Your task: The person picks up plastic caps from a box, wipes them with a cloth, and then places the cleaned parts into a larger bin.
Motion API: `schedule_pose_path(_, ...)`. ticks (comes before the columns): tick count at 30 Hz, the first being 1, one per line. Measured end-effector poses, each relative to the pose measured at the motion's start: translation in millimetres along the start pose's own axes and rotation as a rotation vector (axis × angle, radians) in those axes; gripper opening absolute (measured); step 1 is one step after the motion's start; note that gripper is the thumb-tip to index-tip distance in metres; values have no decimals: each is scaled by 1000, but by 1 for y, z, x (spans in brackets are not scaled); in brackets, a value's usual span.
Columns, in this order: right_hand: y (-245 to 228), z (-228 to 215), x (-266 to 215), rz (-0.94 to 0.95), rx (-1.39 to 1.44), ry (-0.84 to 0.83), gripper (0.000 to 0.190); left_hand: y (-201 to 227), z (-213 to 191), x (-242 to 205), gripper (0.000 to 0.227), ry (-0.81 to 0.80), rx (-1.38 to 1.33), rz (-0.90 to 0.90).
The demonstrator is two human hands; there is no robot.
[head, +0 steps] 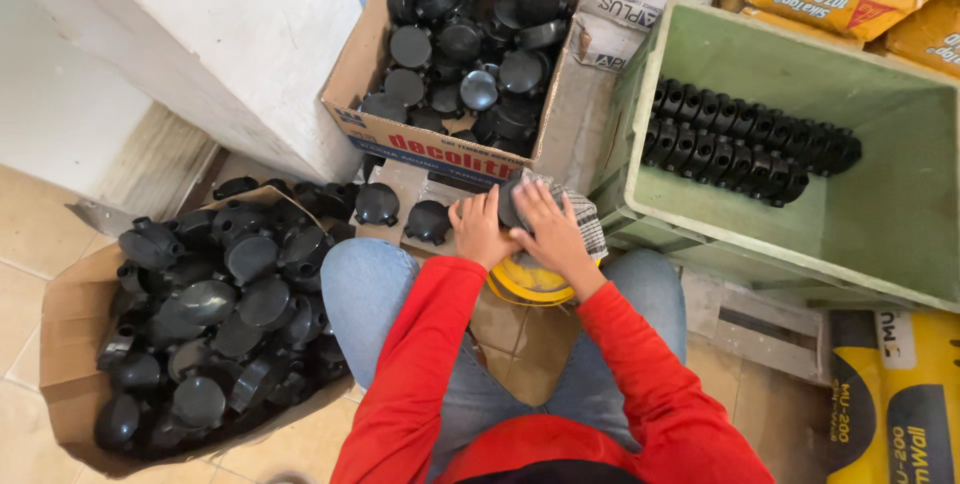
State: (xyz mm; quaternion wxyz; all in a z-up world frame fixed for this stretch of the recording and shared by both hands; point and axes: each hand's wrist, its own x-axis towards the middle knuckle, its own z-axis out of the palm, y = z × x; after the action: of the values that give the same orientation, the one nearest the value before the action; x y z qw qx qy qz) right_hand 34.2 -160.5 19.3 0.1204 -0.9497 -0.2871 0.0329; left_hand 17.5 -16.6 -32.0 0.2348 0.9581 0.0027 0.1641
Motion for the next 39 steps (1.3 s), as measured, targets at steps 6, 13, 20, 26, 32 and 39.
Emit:
schedule_pose_path(6, 10, 7, -12, 91, 168, 122, 75, 9, -24, -3, 86, 25, -132, -13)
schedule_pose_path(13, -19, -2, -9, -86, 52, -20, 71, -21, 29, -4, 87, 37, -83, 22)
schedule_pose_path(20, -10, 0, 13, 137, 16, 62, 68, 4, -9, -1, 79, -2, -127, -49)
schedule_pose_path(26, -35, 0, -16, 97, 62, -21, 76, -16, 21, -2, 85, -24, -199, -43)
schedule_pose_path(32, -28, -15, 16, 105, 14, 13, 65, -5, 3, -2, 74, 1, -172, -10)
schedule_pose_path(39, -28, -15, 3, 160, 53, -20, 71, -6, 4, -1, 70, 8, -172, -39)
